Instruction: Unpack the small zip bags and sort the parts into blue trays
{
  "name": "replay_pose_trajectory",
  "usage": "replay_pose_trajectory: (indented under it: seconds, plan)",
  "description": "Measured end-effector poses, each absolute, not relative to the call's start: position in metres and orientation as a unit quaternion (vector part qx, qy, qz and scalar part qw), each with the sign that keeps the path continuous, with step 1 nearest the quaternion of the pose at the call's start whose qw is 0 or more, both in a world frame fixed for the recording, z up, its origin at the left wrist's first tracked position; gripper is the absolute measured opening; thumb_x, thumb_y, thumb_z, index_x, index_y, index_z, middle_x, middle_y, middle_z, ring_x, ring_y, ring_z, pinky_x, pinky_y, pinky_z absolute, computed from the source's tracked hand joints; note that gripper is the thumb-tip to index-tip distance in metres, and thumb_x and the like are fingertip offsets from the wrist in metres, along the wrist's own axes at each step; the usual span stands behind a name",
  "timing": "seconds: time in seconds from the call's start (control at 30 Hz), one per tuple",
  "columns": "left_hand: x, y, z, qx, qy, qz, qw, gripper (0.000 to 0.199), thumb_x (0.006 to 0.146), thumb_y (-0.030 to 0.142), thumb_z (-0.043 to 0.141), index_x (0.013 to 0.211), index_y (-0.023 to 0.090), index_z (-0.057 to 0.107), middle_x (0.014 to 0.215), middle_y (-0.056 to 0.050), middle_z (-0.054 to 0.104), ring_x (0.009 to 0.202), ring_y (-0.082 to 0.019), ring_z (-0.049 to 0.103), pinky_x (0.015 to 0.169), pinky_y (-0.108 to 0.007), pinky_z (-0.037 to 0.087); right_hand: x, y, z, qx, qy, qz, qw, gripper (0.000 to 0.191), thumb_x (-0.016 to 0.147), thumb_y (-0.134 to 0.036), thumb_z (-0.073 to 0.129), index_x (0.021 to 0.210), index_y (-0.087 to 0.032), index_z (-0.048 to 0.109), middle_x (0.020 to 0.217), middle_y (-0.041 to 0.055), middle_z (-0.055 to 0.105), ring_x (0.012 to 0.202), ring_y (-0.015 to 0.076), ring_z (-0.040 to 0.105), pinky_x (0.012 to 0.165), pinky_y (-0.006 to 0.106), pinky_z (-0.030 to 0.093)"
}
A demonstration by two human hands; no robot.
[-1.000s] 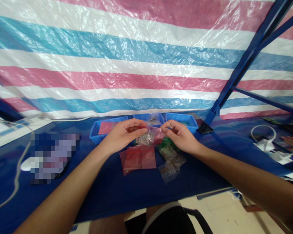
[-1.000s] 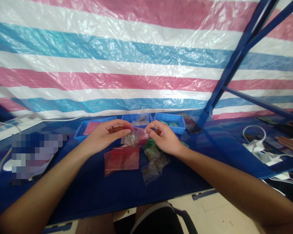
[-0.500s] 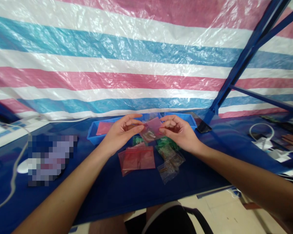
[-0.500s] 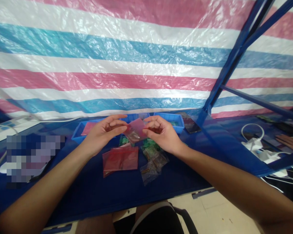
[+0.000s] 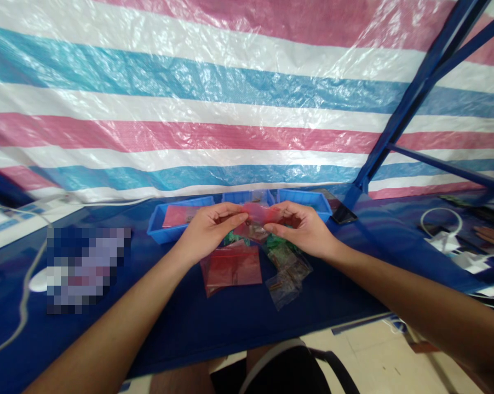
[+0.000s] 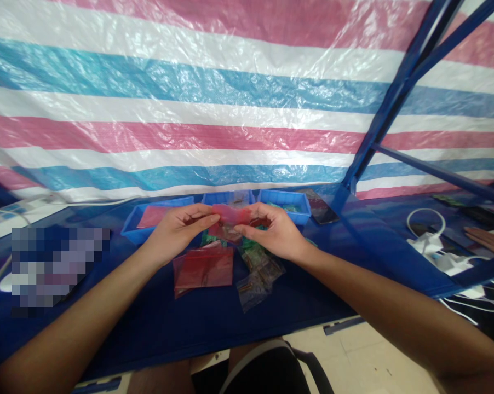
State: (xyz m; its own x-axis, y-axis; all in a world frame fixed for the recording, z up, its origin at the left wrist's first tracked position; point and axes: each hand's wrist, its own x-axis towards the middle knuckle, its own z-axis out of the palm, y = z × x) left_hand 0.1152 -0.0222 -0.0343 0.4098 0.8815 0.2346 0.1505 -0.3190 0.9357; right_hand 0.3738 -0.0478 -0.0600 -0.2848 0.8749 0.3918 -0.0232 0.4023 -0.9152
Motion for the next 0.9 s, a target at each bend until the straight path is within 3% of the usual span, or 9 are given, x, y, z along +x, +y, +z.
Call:
replay_pose_trajectory:
  seconds: [0.1, 0.2, 0.3, 0.4, 0.53, 0.67, 0.77, 0.83, 0.9]
  plan:
    - [0.114, -0.022, -0.036, 0.697, 0.371, 0.404, 0.462, 0.047, 0.091, 0.055, 0.085, 0.118, 0.017, 0.081, 0.112, -0.011, 0.085, 0.100, -0.026, 0.079, 0.093, -0.036, 0.060, 0.375, -0.047, -0.059, -0.315, -0.658, 0.456, 0.510, 0.029, 0.089, -0.044, 0.089, 0.105, -0.023, 0.079, 0.100, 0.0023, 0.082, 0.087, 0.0187, 0.075, 0.086, 0.035, 0.060]
    - [0.115, -0.022, -0.037, 0.693, 0.362, 0.434, 0.448, 0.054, 0.091, 0.051, 0.086, 0.134, 0.019, 0.075, 0.118, -0.011, 0.084, 0.107, -0.027, 0.078, 0.095, -0.037, 0.060, 0.375, -0.044, -0.058, -0.329, -0.634, 0.459, 0.529, 0.031, 0.085, -0.047, 0.092, 0.096, -0.021, 0.078, 0.087, -0.0003, 0.078, 0.071, 0.0153, 0.069, 0.072, 0.031, 0.057]
    - [0.118, -0.024, -0.036, 0.730, 0.353, 0.478, 0.337, 0.041, 0.096, 0.047, 0.082, 0.128, 0.021, 0.078, 0.127, -0.011, 0.080, 0.114, -0.026, 0.075, 0.096, -0.035, 0.059, 0.375, -0.041, -0.055, -0.345, -0.605, 0.455, 0.554, 0.035, 0.083, -0.050, 0.093, 0.090, -0.022, 0.073, 0.077, -0.0031, 0.072, 0.063, 0.0141, 0.065, 0.064, 0.030, 0.056]
    - [0.122, -0.030, -0.032, 0.792, 0.328, 0.455, 0.243, 0.031, 0.098, 0.045, 0.080, 0.120, 0.023, 0.083, 0.126, -0.011, 0.077, 0.115, -0.026, 0.073, 0.100, -0.036, 0.058, 0.373, -0.043, -0.052, -0.335, -0.589, 0.458, 0.575, 0.037, 0.083, -0.050, 0.094, 0.088, -0.023, 0.070, 0.076, -0.0042, 0.071, 0.065, 0.0149, 0.068, 0.067, 0.031, 0.061]
    - [0.129, -0.039, -0.031, 0.841, 0.282, 0.395, 0.241, 0.044, 0.091, 0.049, 0.087, 0.126, 0.023, 0.081, 0.130, -0.011, 0.075, 0.117, -0.029, 0.072, 0.105, -0.039, 0.056, 0.369, -0.054, -0.048, -0.289, -0.613, 0.506, 0.533, 0.033, 0.088, -0.049, 0.091, 0.105, -0.024, 0.076, 0.101, 0.0022, 0.083, 0.093, 0.0201, 0.079, 0.090, 0.036, 0.066]
    - [0.131, -0.039, -0.034, 0.828, 0.314, 0.382, 0.263, 0.032, 0.107, 0.049, 0.066, 0.109, 0.021, 0.081, 0.105, -0.008, 0.076, 0.094, -0.023, 0.070, 0.088, -0.034, 0.055, 0.367, -0.061, -0.045, -0.268, -0.631, 0.524, 0.506, 0.039, 0.095, -0.056, 0.081, 0.119, -0.025, 0.077, 0.127, 0.0071, 0.081, 0.105, 0.0234, 0.080, 0.100, 0.043, 0.066]
    - [0.128, -0.034, -0.036, 0.794, 0.354, 0.396, 0.294, 0.038, 0.109, 0.052, 0.060, 0.102, 0.020, 0.080, 0.093, -0.005, 0.074, 0.084, -0.022, 0.066, 0.079, -0.032, 0.051, 0.369, -0.058, -0.045, -0.286, -0.623, 0.482, 0.546, 0.037, 0.096, -0.057, 0.080, 0.113, -0.024, 0.076, 0.110, 0.0064, 0.082, 0.093, 0.0218, 0.078, 0.082, 0.038, 0.068]
    - [0.125, -0.030, -0.038, 0.768, 0.372, 0.408, 0.325, 0.038, 0.106, 0.054, 0.063, 0.103, 0.020, 0.080, 0.094, -0.004, 0.075, 0.088, -0.023, 0.068, 0.083, -0.033, 0.052, 0.371, -0.054, -0.047, -0.315, -0.602, 0.436, 0.590, 0.036, 0.093, -0.055, 0.084, 0.110, -0.024, 0.074, 0.093, 0.0031, 0.077, 0.079, 0.0180, 0.073, 0.066, 0.030, 0.063]
    - [0.123, -0.028, -0.038, 0.744, 0.377, 0.415, 0.364, 0.039, 0.104, 0.056, 0.066, 0.109, 0.021, 0.081, 0.100, -0.004, 0.078, 0.094, -0.024, 0.070, 0.088, -0.034, 0.053, 0.373, -0.050, -0.050, -0.331, -0.584, 0.404, 0.621, 0.040, 0.088, -0.051, 0.090, 0.113, -0.025, 0.072, 0.091, 0.0008, 0.073, 0.075, 0.0148, 0.068, 0.060, 0.025, 0.057]
